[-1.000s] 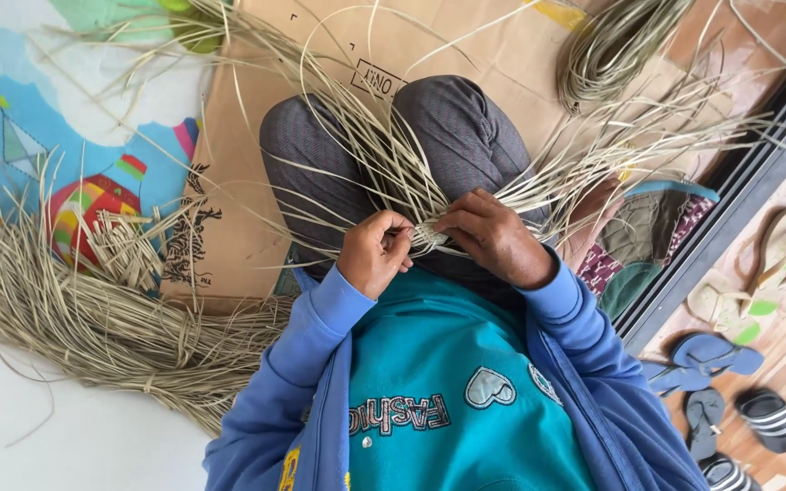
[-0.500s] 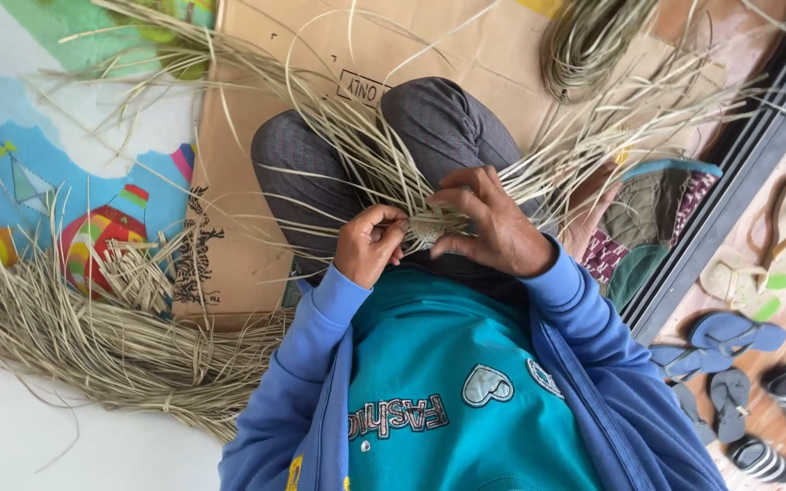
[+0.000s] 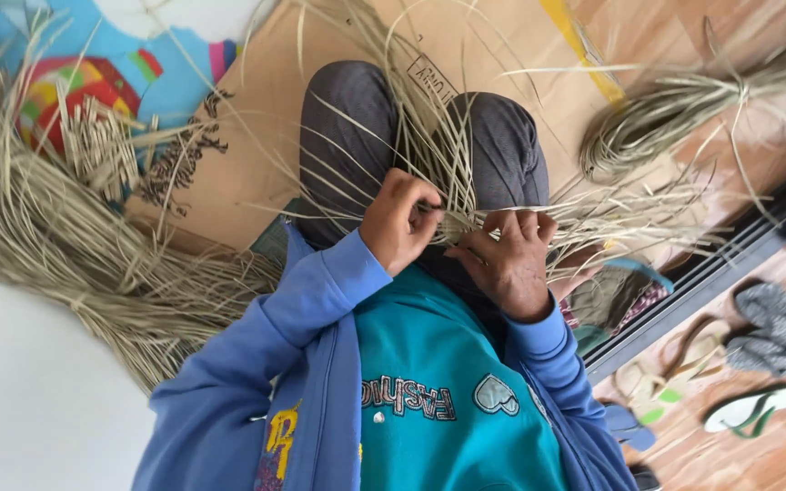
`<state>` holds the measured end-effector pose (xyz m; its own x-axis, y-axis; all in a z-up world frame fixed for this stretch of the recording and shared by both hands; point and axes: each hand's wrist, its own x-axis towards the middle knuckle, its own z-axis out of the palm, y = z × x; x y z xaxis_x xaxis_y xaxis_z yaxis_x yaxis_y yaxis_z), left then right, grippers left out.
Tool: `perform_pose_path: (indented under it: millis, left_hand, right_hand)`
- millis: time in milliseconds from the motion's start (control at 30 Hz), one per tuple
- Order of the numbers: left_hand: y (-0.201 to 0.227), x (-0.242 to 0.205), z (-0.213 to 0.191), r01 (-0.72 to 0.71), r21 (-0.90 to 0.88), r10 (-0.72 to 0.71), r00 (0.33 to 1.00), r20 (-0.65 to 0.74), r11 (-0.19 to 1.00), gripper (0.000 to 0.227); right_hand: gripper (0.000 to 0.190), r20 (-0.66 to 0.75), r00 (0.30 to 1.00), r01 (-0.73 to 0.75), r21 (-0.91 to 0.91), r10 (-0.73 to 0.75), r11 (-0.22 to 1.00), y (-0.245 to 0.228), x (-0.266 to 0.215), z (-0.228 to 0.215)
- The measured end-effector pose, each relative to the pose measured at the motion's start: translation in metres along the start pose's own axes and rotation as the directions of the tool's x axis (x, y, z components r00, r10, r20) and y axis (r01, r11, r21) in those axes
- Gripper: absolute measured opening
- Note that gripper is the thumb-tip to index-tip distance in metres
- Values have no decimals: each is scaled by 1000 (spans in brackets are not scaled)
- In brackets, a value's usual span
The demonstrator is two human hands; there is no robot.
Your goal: Weaving dried grass strands together to create a bundle or mat.
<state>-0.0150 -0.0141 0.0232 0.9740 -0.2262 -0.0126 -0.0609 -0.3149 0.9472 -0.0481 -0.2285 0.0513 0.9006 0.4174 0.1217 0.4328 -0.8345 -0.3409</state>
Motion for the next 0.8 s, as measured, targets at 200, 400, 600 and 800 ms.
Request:
perform_pose_path:
  millis: [200, 400, 600, 800]
  left_hand:
    - [19, -18, -20, 172, 348, -314, 859, 405, 922, 30]
    - [-24, -37, 16, 429, -255, -348, 886, 305, 867, 19]
    - [-29, -30, 28, 380, -369, -336, 924, 181, 848, 19]
    - [-18, -26, 19, 426, -372, -379, 904, 195, 825, 17]
  right_hand:
    - [22, 124, 992, -4, -51, 10, 999, -12, 1, 2]
    - [17, 159, 987, -11, -83, 24, 997, -15, 5, -5]
    - [14, 118, 993, 5, -130, 11, 991, -24, 12, -16]
    - [19, 103, 994, -21, -135, 35, 991, -31, 18, -32]
